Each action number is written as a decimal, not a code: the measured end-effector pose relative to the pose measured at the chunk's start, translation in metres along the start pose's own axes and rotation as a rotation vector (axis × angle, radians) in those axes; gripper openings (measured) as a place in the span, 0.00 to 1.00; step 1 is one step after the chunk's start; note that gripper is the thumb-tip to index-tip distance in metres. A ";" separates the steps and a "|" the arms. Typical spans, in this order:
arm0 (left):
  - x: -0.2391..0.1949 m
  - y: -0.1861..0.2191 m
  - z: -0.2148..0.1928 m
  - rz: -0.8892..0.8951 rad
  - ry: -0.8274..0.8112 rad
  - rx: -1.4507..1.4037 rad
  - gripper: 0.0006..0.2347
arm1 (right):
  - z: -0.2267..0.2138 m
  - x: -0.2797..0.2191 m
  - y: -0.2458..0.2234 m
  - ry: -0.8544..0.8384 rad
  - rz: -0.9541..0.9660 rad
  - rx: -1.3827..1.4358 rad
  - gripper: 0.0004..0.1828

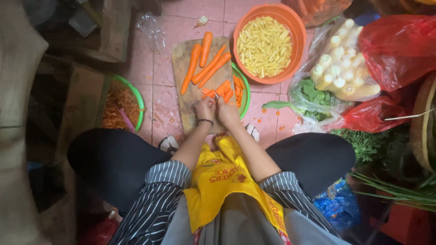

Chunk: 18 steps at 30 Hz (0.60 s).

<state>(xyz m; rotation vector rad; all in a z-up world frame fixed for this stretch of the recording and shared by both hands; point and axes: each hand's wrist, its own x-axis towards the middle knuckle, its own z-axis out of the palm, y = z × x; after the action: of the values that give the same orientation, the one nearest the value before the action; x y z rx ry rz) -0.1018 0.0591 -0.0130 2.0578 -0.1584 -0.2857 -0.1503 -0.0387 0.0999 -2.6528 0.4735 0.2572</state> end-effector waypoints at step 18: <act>0.006 0.002 -0.001 -0.061 -0.016 -0.063 0.07 | -0.009 -0.005 -0.003 0.116 0.026 0.031 0.18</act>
<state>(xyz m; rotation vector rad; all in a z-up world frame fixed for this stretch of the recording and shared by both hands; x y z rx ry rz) -0.0960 0.0579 -0.0114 2.0006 -0.0948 -0.3404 -0.1529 -0.0389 0.1097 -2.6421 0.5452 0.1031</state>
